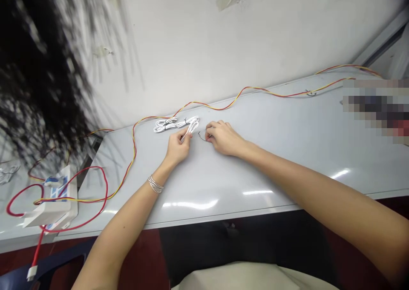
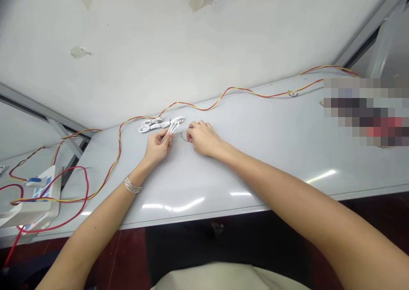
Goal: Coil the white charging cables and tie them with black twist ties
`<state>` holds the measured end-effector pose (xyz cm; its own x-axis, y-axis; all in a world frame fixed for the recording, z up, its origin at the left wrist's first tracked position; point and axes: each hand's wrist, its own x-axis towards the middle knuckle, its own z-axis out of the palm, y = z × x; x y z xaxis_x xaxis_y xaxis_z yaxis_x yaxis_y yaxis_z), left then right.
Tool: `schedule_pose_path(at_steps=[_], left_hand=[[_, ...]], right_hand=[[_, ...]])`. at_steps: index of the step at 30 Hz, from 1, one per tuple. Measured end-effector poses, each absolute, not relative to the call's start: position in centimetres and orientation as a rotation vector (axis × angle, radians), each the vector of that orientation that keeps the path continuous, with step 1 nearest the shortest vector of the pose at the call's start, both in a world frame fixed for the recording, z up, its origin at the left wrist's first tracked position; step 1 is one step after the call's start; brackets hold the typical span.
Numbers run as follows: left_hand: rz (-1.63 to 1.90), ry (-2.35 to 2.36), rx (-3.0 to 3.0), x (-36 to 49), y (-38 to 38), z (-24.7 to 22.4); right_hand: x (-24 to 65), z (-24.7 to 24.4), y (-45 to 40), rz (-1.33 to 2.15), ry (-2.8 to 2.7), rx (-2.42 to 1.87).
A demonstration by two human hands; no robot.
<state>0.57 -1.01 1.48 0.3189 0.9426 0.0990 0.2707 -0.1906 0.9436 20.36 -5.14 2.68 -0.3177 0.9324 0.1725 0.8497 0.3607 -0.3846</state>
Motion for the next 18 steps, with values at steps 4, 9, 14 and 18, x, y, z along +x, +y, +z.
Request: schedule_pose_path(at_steps=[4,9,14,18], left_hand=[[0.931,1.118,1.552,0.9,-1.5,2.0],[0.911,1.053,1.577,1.0,-1.6,1.9],[0.932,0.905,1.545,1.1,-1.9,2.3],[0.866,0.822,1.429,1.2,-2.3,2.8]], right_hand=[[20.8,2.4,-4.6,0.296,-2.278,-1.551],[21.1,2.3,-4.1,0.361,-2.214,-1.517],[20.8,2.2,-4.3,0.548,-2.050,-1.502],[20.2,1.9,-4.3,0.743,-1.722,-1.365]])
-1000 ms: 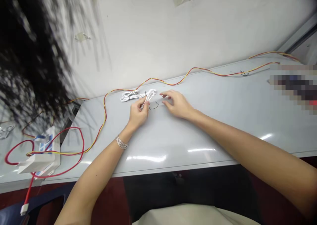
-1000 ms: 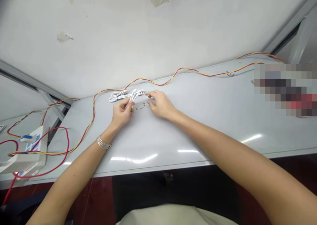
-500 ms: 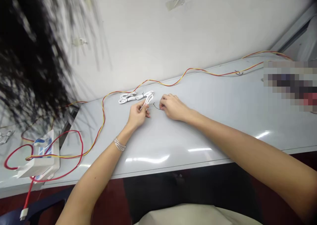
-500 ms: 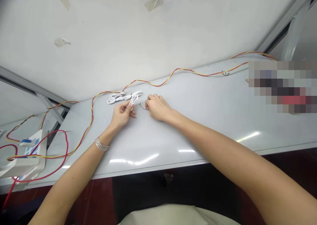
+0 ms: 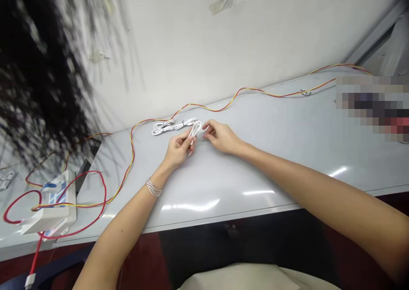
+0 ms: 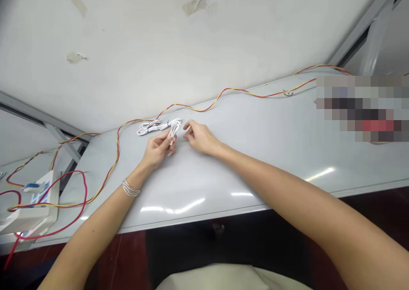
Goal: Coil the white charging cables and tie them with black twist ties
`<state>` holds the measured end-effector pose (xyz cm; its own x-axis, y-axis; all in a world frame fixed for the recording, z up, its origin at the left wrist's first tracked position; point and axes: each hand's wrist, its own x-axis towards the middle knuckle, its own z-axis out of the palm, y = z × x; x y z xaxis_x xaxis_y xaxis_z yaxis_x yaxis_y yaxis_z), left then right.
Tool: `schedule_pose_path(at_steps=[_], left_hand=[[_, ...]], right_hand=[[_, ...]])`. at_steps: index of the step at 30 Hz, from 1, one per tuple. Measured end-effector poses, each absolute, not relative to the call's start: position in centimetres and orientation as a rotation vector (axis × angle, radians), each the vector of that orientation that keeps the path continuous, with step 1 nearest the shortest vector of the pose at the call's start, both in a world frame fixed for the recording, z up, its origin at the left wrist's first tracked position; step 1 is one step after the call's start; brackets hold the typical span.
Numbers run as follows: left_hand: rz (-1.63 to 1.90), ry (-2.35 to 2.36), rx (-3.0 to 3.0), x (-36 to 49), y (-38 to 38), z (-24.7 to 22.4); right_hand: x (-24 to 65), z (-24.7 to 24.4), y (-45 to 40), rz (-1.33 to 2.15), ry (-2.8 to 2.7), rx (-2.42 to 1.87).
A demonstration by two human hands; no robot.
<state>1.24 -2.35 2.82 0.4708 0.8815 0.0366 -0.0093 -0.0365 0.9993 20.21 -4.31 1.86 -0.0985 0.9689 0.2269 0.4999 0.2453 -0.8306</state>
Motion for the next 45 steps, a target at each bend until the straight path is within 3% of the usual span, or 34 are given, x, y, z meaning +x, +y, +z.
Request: schedule_pose_path(at_steps=[4,11,19,25,45], left_hand=[[0.824,0.773,1.250,1.2,-2.5,3.0],[0.703,0.699,1.084,1.1,-2.5,3.6],[0.542,0.618,0.993,0.5,-2.3,4.3],[0.621,0.584,1.016,0.4,-2.3,4.1],[0.855,0.726,1.113,1.7,-3.1,3.1]], right_hand=[[19.6,1.6,-4.1,0.989,-1.391,-1.038],[19.3,2.1,-4.6,1.095,-1.345,-0.817],[19.5,2.7,-5.4,0.939,-1.531,-0.841],[19.6,2.7,-5.3,0.900,-1.501,-0.893],[19.0,2.3,-4.8,1.230,-1.296,-0.994]])
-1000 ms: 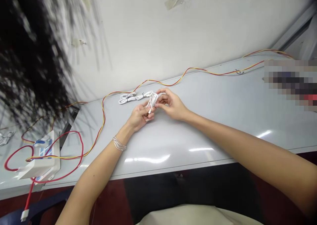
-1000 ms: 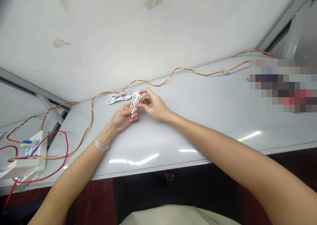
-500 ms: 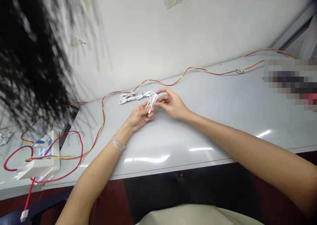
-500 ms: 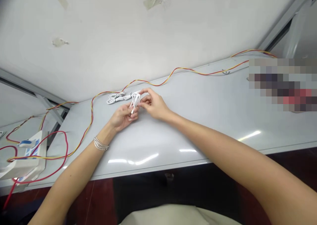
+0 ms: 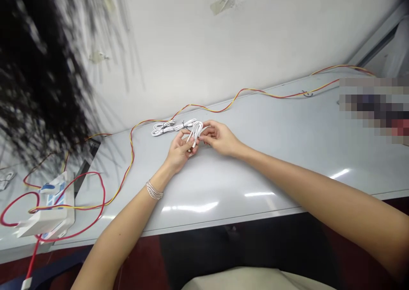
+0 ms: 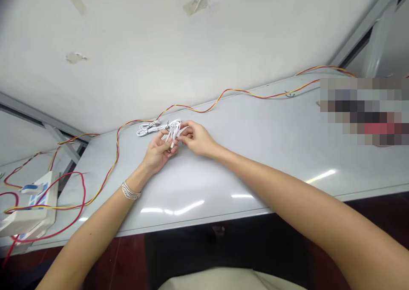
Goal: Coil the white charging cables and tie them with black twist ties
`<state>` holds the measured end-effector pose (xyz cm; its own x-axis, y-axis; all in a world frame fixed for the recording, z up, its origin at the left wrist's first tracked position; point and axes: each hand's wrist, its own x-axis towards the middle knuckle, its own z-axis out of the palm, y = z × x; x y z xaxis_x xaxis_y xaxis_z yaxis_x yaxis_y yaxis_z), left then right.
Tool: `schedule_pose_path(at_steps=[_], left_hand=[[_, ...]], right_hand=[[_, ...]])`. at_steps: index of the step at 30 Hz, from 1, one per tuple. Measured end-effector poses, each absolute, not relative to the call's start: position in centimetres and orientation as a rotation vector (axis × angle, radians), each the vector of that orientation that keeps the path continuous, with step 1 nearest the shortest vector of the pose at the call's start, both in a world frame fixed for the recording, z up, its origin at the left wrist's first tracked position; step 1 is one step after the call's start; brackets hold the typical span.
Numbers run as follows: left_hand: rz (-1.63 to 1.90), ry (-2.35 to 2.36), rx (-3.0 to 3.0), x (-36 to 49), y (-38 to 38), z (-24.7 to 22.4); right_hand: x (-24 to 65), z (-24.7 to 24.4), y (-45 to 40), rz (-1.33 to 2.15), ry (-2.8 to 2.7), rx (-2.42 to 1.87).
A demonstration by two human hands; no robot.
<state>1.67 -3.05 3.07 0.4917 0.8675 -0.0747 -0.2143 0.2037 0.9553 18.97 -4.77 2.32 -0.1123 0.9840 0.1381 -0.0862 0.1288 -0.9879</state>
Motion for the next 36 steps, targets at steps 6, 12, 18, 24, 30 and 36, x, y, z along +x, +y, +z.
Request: schedule_pose_path(at_steps=[6,12,18,24,30,36], left_hand=[[0.969,0.790,1.365,1.9,-3.3,2.7],[1.012,0.756,1.524,1.9,-3.1,2.2],[0.981,0.701,1.577,1.8,-3.0,1.9],[0.984,0.712,1.536,1.9,-3.4,2.7],[0.972,0.756,1.433,1.9,-3.7,3.2],[0.989,0.736,1.436,1.8,-3.5,2.9]], right_hand=[[19.0,2.4,-4.8,1.392,-1.213,-0.962],[19.0,2.9,-5.4,1.441,-1.286,-0.903],[18.7,2.6,-5.3,1.369,-1.222,-1.005],[18.7,3.1,-5.5,1.347,-1.224,-1.003],[18.5,3.3,-5.6,1.362,-1.219,-0.989],[18.4,3.4,-5.9,1.482,-1.063,-0.979]])
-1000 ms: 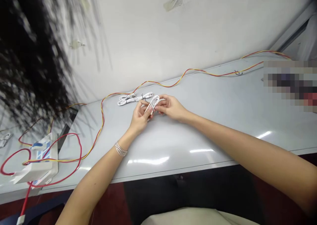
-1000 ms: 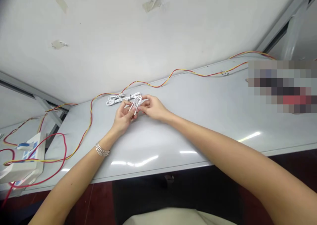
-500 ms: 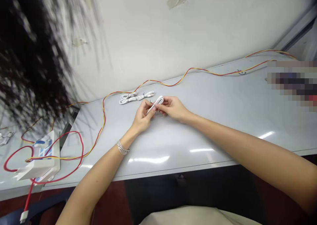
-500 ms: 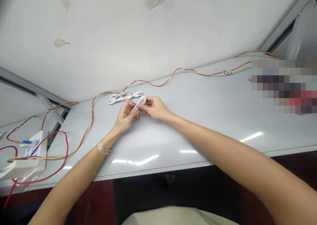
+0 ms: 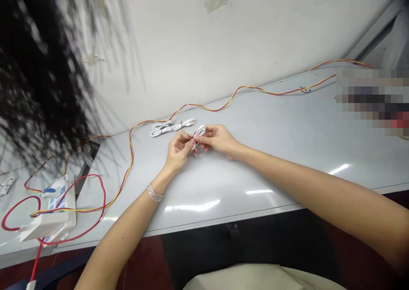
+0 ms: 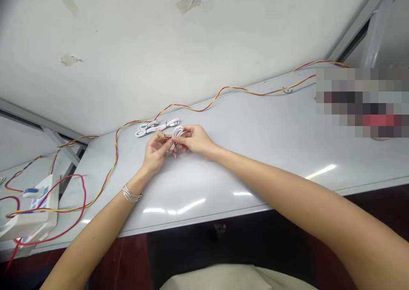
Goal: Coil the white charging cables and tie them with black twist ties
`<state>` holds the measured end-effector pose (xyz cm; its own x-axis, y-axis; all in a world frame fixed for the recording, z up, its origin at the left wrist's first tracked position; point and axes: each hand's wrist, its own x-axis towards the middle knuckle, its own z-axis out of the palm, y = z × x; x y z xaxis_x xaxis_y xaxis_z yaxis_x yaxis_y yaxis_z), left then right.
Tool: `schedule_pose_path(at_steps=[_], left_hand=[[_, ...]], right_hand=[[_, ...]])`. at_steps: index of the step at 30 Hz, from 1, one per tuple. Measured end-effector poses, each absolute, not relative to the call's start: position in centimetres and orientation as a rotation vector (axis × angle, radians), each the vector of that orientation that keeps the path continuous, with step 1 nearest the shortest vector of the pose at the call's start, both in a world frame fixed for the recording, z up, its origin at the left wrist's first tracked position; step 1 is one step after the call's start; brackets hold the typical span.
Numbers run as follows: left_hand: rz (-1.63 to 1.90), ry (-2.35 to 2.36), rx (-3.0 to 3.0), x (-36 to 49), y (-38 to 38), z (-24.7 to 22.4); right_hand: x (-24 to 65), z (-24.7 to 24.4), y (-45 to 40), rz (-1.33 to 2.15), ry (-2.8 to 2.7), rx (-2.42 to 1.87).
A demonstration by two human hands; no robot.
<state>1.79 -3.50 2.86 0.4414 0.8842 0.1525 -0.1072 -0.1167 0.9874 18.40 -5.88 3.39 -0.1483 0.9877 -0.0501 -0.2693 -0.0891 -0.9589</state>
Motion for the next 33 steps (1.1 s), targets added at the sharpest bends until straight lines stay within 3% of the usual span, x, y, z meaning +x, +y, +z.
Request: schedule_pose_path(at_steps=[10,19,25,33], left_hand=[[1.204,0.812,1.689,1.45,-3.29,2.32],[1.148,0.902,1.820,1.47,-3.69,2.13],[1.177,0.924,1.960,1.20,-3.54,2.28],[1.214,1.052,1.997,1.25,-3.45,2.55]], right_hand=[[18.26,4.03,-6.19,1.679,-0.807,-0.946],[18.13,3.46,-5.69,1.517,-0.981,-0.968],[18.35,4.05,-5.93,1.594,-0.932,-0.959],[18.24,3.30,-5.84,1.339,-1.105,-1.319]])
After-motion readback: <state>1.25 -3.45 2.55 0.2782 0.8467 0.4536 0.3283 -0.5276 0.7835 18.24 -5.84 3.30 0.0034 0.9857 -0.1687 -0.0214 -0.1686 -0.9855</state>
